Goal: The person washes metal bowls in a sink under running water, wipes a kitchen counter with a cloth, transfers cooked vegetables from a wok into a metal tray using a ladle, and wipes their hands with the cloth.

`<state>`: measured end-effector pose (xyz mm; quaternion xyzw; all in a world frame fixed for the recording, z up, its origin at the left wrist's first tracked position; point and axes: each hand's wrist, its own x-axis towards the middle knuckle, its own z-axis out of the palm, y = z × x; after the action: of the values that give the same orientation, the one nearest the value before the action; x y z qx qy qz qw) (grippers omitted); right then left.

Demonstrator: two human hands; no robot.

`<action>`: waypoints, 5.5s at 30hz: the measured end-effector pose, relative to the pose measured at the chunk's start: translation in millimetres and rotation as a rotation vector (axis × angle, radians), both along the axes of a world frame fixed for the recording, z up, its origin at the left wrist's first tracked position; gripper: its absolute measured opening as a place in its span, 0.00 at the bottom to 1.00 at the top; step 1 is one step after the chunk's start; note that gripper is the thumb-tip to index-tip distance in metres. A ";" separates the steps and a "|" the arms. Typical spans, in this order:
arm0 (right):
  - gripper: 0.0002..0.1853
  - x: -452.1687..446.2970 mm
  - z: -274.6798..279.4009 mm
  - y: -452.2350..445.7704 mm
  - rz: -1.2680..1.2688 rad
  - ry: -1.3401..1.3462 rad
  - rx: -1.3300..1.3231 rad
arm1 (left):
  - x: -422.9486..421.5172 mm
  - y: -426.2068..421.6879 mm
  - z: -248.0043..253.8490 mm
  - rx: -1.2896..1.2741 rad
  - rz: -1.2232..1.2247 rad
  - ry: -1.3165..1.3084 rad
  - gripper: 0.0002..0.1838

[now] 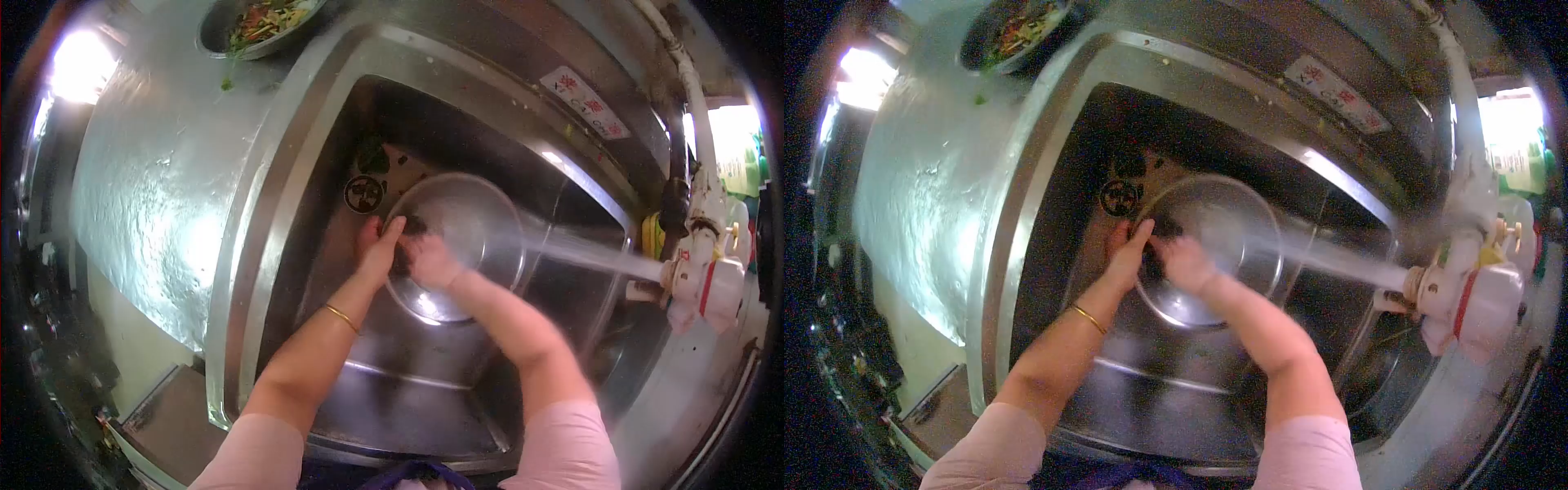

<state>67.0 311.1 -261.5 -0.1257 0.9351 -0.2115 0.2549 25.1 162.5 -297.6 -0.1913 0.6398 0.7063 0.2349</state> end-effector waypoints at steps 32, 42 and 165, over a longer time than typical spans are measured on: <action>0.17 45.2 7.1 -48.1 -0.613 0.005 -0.331 | -3.2 -5.3 106.0 -0.304 -0.106 0.565 0.12; 0.16 30.3 2.0 -45.3 -0.872 -0.047 -0.506 | 7.4 12.6 90.1 -0.149 -0.033 0.522 0.07; 0.13 100.3 32.5 54.5 -0.014 0.236 0.387 | 37.9 5.1 90.0 -0.492 -0.236 0.500 0.13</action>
<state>167.3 365.6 -229.0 -0.0920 0.9825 -0.0140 0.1616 63.0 167.5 -207.6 0.0114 0.8458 0.5243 0.0982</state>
